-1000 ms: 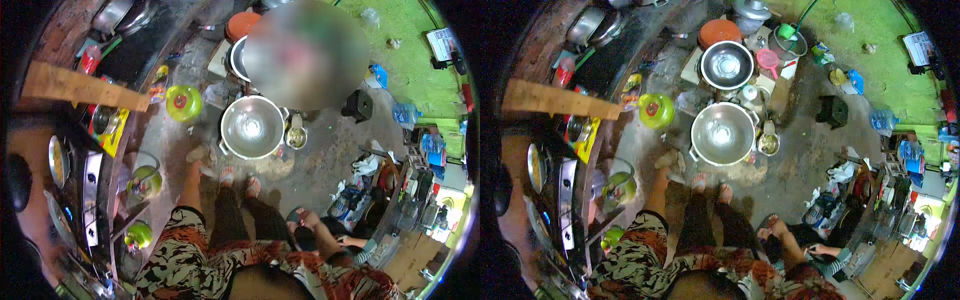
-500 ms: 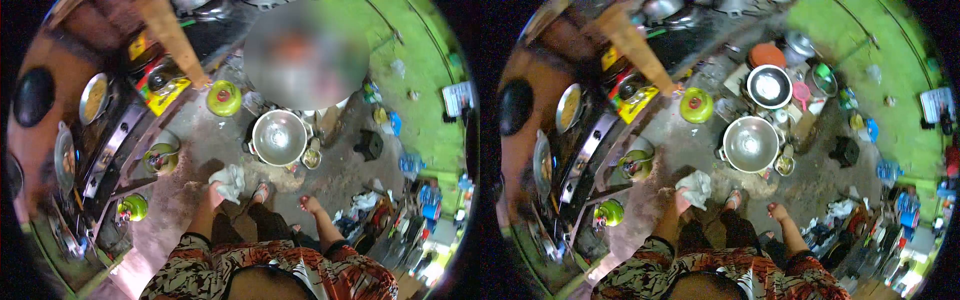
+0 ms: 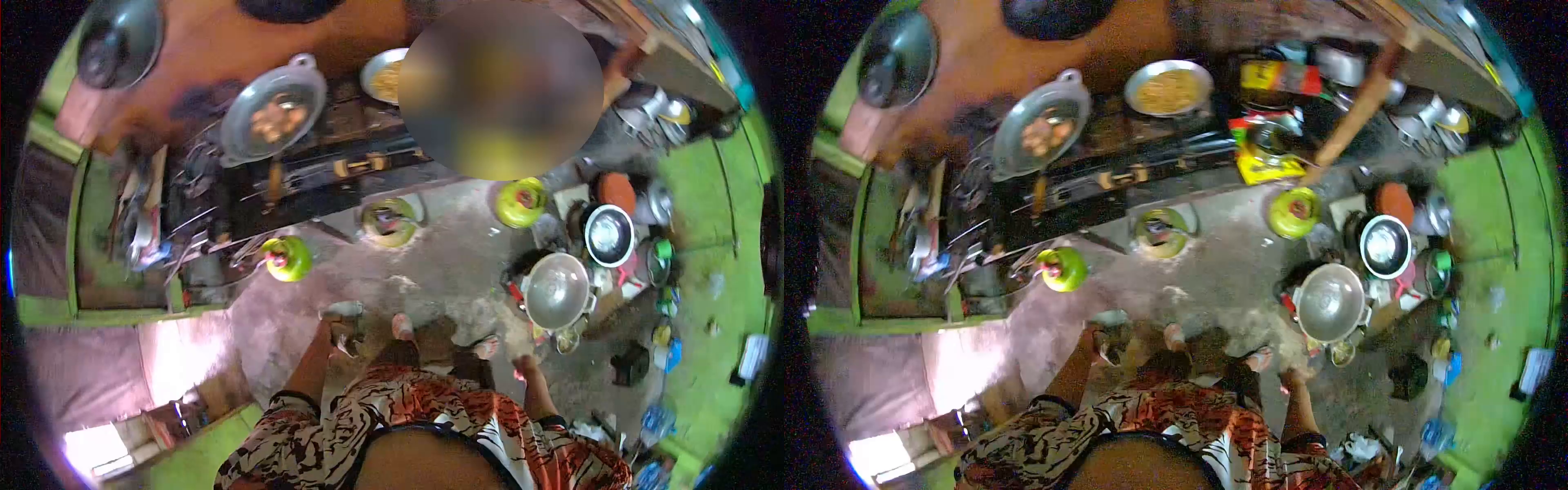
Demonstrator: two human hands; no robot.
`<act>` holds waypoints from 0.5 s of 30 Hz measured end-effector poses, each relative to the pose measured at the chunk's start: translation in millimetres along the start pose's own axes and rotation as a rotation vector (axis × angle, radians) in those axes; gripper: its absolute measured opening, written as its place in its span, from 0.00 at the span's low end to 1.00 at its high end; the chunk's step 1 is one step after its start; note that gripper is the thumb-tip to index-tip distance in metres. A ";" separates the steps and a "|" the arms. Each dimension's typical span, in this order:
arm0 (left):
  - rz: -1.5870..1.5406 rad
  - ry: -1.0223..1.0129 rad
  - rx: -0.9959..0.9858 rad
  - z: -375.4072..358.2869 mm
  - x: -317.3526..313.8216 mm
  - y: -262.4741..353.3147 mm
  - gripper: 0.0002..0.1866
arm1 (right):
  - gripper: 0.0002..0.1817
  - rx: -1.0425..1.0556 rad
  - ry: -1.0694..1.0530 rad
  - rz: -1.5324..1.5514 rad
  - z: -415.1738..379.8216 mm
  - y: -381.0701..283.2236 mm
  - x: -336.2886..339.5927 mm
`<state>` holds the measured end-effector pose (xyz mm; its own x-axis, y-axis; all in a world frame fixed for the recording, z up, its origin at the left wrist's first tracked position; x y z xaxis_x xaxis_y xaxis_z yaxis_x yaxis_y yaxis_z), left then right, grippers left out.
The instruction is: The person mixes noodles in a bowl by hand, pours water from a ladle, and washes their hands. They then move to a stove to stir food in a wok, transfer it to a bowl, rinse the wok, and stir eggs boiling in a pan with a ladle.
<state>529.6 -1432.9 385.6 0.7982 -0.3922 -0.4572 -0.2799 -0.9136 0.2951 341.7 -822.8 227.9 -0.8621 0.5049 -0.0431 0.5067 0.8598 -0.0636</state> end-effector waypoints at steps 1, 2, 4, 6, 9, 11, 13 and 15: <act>-0.021 0.011 -0.027 -20.8 4.1 23.6 0.20 | 0.11 0.299 0.066 -0.550 6.2 -73.2 1.5; 0.065 -0.130 -0.159 -36.9 2.0 48.7 0.21 | 0.12 0.523 0.192 -0.929 -7.4 -147.8 -9.8; -0.030 -0.262 -0.339 -34.3 75.5 68.6 0.21 | 0.14 0.915 0.374 -1.112 -78.8 -299.6 -51.2; -0.093 -0.283 -0.425 -53.8 105.3 92.0 0.20 | 0.15 0.971 0.039 -0.353 -189.2 -443.9 -118.3; -0.149 -0.220 -0.530 -84.3 121.4 118.6 0.19 | 0.25 1.146 -0.039 -0.133 -290.6 -603.4 -211.6; -0.210 -0.147 -0.618 -105.7 99.3 135.9 0.20 | 0.41 1.165 0.158 -0.362 -345.9 -678.7 -257.5; -0.273 -0.172 -0.643 -104.2 91.8 141.7 0.21 | 0.47 1.311 0.232 -0.427 -326.8 -746.3 -288.7; -0.335 -0.194 -0.660 -103.8 81.6 145.2 0.21 | 0.45 1.142 0.328 -0.537 -340.6 -769.1 -310.9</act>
<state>609.5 -1586.4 478.2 0.6595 -0.1728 -0.7316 0.3861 -0.7572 0.5269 218.3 -1615.0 629.8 -0.8359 0.2553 0.4860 -0.3214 0.4901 -0.8103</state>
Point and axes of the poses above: each hand's wrist, its own z-axis towards the middle knuckle, its own x-axis out of the back of the hand, y = z × x, the point moved 7 cm from there along z, towards the middle knuckle, and after that the axes turned 15 degrees about -y, right-handed, at the moved point
